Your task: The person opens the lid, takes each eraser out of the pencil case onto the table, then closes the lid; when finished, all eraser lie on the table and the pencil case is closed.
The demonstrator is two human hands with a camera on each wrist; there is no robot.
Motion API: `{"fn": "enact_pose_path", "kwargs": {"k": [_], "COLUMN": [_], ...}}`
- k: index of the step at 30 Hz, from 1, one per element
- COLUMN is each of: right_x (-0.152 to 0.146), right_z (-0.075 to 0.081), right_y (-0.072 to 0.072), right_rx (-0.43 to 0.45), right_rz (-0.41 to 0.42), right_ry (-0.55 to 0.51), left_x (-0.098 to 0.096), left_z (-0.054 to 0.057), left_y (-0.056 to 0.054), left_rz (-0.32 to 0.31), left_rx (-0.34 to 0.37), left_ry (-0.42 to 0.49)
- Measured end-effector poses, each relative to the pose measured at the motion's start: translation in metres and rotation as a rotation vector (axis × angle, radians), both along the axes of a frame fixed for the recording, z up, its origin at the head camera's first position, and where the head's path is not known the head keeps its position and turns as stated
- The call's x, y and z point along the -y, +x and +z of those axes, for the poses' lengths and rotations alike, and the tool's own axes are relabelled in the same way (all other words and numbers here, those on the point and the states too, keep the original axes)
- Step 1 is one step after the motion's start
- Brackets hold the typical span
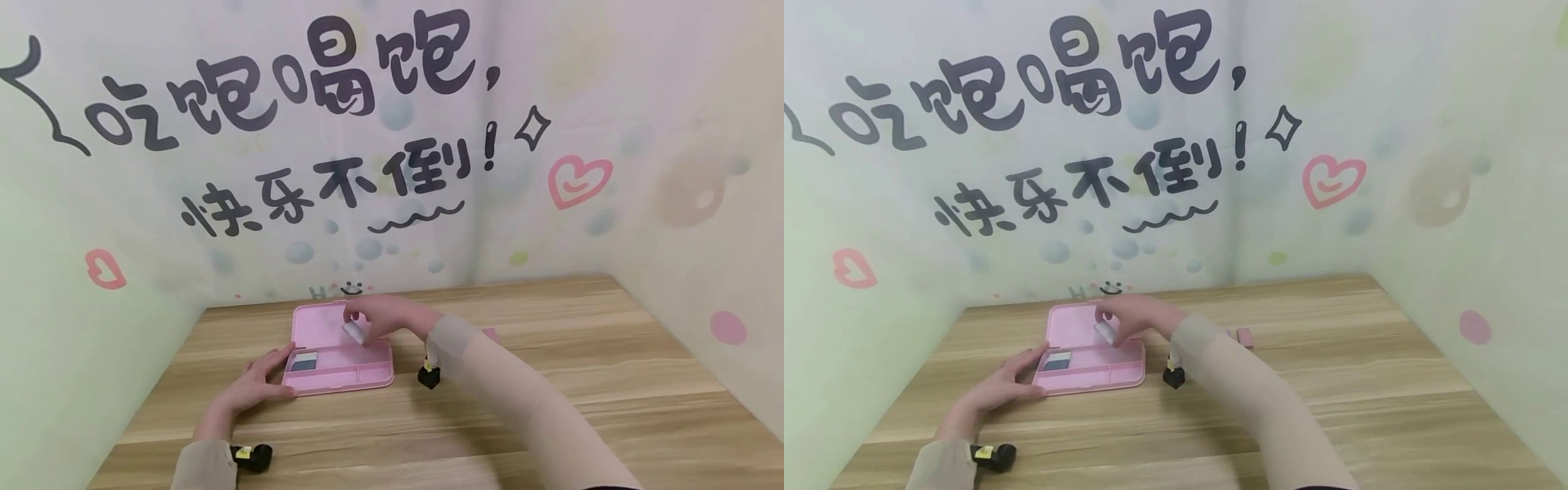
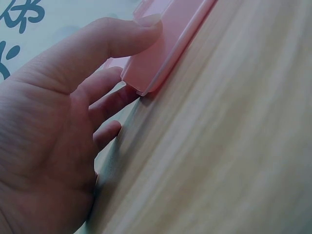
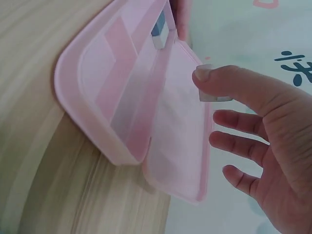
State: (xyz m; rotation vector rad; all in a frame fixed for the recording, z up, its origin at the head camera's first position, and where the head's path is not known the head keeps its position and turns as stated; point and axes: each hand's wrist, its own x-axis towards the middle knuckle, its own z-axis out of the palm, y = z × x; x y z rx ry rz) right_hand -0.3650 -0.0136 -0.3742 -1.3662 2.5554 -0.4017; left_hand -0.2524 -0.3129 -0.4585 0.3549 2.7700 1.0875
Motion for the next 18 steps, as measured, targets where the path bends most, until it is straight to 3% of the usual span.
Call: {"fn": "enact_pose_path", "kwargs": {"k": [11,18], "right_x": [-0.029,-0.043], "right_z": [0.007,0.002], "right_y": [0.008,0.011], "right_rx": [0.04,0.021], "right_rz": [-0.047,-0.046], "right_ry": [-0.031,-0.038], "left_x": [-0.002,-0.001], "left_z": [0.0,0.001], "left_y": [-0.001,0.001], "left_rz": [0.009,0.009], "left_rx": [0.021,0.02], "left_ry": [0.015,0.012]}}
